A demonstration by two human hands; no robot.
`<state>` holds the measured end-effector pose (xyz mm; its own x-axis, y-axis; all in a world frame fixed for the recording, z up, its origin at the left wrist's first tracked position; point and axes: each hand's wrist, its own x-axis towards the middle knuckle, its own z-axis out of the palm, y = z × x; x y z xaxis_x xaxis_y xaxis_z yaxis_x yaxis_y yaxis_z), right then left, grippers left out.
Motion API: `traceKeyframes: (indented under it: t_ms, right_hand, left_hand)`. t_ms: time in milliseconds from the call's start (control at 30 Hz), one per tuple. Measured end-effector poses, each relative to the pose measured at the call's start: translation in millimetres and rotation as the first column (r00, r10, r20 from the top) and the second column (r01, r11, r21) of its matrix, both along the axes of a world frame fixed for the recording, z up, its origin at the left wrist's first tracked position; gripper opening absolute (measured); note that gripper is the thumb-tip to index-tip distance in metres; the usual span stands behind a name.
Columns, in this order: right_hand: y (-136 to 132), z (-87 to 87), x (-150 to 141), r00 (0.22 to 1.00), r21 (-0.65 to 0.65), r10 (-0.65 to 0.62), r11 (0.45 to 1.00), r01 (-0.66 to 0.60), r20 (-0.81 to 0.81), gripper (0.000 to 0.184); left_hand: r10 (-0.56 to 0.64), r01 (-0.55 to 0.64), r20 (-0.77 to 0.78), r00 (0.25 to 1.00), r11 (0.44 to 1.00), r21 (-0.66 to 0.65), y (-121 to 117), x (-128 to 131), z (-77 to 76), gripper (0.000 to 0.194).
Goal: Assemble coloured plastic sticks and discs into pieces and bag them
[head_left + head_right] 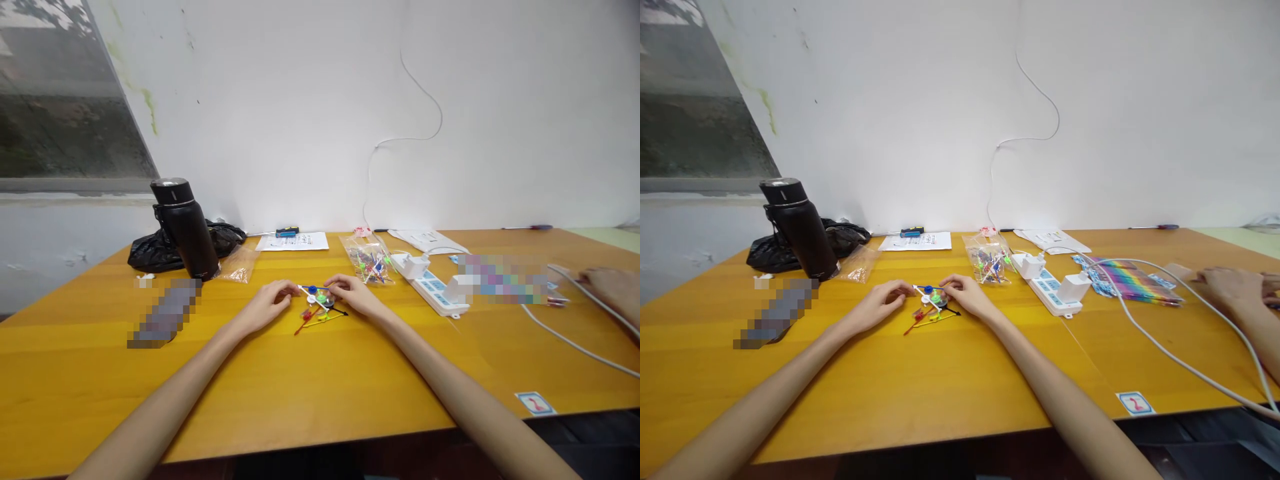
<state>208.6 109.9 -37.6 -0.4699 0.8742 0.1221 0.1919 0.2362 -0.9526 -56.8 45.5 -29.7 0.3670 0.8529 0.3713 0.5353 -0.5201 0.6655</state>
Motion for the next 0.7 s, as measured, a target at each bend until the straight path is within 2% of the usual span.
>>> traceKeyframes:
  t_ms: [133,400,600,700]
  right_hand:
    - [4.4,-2.0,1.0,0.998,-0.056,-0.018,0.998,0.015,-0.052,0.025]
    - [3.6,5.0,2.0,0.995,-0.108,-0.065,0.993,0.057,-0.074,0.034]
    - [5.4,4.5,1.9,0.988,-0.120,-0.107,0.988,0.093,-0.113,0.035]
    - [4.3,6.9,1.7,0.986,-0.107,-0.118,0.989,0.105,-0.120,0.034]
  left_hand:
    - [0.004,-0.004,0.023,1.000,1.000,-0.025,-1.1,0.7,-0.2,0.029]
    - [0.041,-0.038,0.046,0.998,0.997,-0.068,-2.6,2.1,2.0,0.025]
    - [0.028,-0.014,0.156,0.987,0.996,-0.087,-4.2,7.5,0.4,0.014]
    - [0.067,-0.054,0.187,0.980,0.996,-0.074,-4.3,9.1,-0.2,0.014]
